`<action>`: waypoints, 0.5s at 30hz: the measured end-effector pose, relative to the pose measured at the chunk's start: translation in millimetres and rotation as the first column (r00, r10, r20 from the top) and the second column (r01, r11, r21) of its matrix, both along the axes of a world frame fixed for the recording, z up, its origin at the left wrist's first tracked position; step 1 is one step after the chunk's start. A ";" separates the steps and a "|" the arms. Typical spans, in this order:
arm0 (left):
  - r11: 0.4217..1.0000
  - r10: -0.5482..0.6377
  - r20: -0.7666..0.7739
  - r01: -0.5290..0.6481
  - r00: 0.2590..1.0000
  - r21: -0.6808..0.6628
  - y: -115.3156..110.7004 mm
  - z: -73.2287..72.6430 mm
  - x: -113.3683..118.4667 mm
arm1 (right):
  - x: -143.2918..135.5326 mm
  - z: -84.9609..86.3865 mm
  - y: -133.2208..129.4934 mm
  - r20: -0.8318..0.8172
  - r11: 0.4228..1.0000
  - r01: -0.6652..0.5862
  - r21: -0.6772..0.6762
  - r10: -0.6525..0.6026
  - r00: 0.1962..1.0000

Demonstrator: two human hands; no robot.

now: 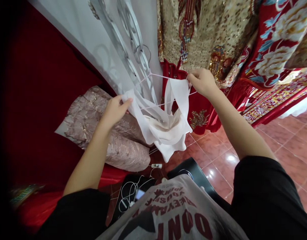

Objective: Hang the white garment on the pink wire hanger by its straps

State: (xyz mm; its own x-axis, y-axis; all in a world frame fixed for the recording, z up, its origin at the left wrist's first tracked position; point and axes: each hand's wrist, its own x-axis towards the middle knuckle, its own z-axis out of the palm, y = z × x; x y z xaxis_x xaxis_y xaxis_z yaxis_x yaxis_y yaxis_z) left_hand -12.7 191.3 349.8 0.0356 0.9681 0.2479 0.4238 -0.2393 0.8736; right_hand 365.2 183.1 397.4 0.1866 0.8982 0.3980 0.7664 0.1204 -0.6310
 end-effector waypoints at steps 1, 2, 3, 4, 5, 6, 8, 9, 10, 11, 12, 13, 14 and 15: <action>1.000 0.003 0.013 -0.002 1.000 -0.020 0.8 -1.2 -1.9 | 3.1 -3.5 3.9 -0.071 0.998 -0.063 0.003 0.063 0.995; 1.000 0.004 0.013 -0.004 1.000 -0.027 1.6 -2.1 -3.9 | 6.0 -7.2 8.7 -0.162 0.992 -0.127 0.000 0.125 0.979; 1.000 0.004 0.014 -0.004 1.000 -0.030 2.2 -2.6 -5.7 | 8.7 -10.8 13.9 -0.253 0.983 -0.186 -0.010 0.177 0.951; 0.999 0.007 0.036 -0.006 0.999 -0.035 2.7 -2.7 -7.3 | 11.1 -14.3 19.4 -0.329 0.972 -0.234 -0.025 0.213 0.920; 0.999 0.011 0.058 -0.008 0.998 -0.040 3.0 -2.6 -8.6 | 13.4 -17.4 24.6 -0.386 0.962 -0.269 -0.039 0.234 0.892; 0.999 0.016 0.070 -0.013 0.997 -0.043 3.3 -2.3 -9.6 | 15.6 -20.4 29.4 -0.424 0.955 -0.293 -0.044 0.247 0.871; 0.999 0.026 0.060 -0.024 0.998 -0.036 3.5 -1.7 -11.0 | 20.5 -26.1 36.8 -0.480 0.943 -0.332 -0.039 0.274 0.834; 0.999 0.029 0.040 -0.028 0.999 -0.023 3.6 -1.6 -11.5 | 23.4 -29.2 39.1 -0.514 0.935 -0.352 -0.031 0.287 0.809; 1.000 0.026 0.018 -0.026 0.999 -0.005 3.7 -1.8 -11.9 | 26.5 -32.4 40.3 -0.553 0.928 -0.371 -0.020 0.299 0.778; 1.000 0.019 0.001 -0.019 1.000 0.012 3.8 -2.1 -12.4 | 29.6 -35.9 40.4 -0.595 0.923 -0.384 -0.002 0.308 0.743; 1.000 0.012 -0.004 -0.012 1.000 0.024 3.9 -2.7 -13.0 | 32.4 -39.7 39.5 -0.631 0.921 -0.388 0.021 0.314 0.709; 1.000 0.008 0.001 -0.008 1.000 0.030 4.1 -3.3 -13.6 | 34.7 -43.6 37.6 -0.660 0.924 -0.378 0.050 0.315 0.682; 1.000 0.007 0.011 -0.007 1.000 0.030 4.3 -4.0 -14.2 | 36.1 -47.6 34.8 -0.679 0.931 -0.355 0.080 0.312 0.665; 1.000 0.009 0.018 -0.009 1.000 0.029 4.6 -4.8 -14.9 | 36.6 -51.5 31.5 -0.688 0.940 -0.324 0.110 0.307 0.658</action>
State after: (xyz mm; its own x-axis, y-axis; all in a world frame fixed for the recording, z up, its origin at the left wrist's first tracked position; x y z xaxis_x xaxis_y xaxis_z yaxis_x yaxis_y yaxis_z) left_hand -27.6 195.9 345.0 0.0223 0.9606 0.2769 0.4105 -0.2614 0.8736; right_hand 401.7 214.6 345.9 0.1023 0.9612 0.2562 0.0361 0.2538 -0.9666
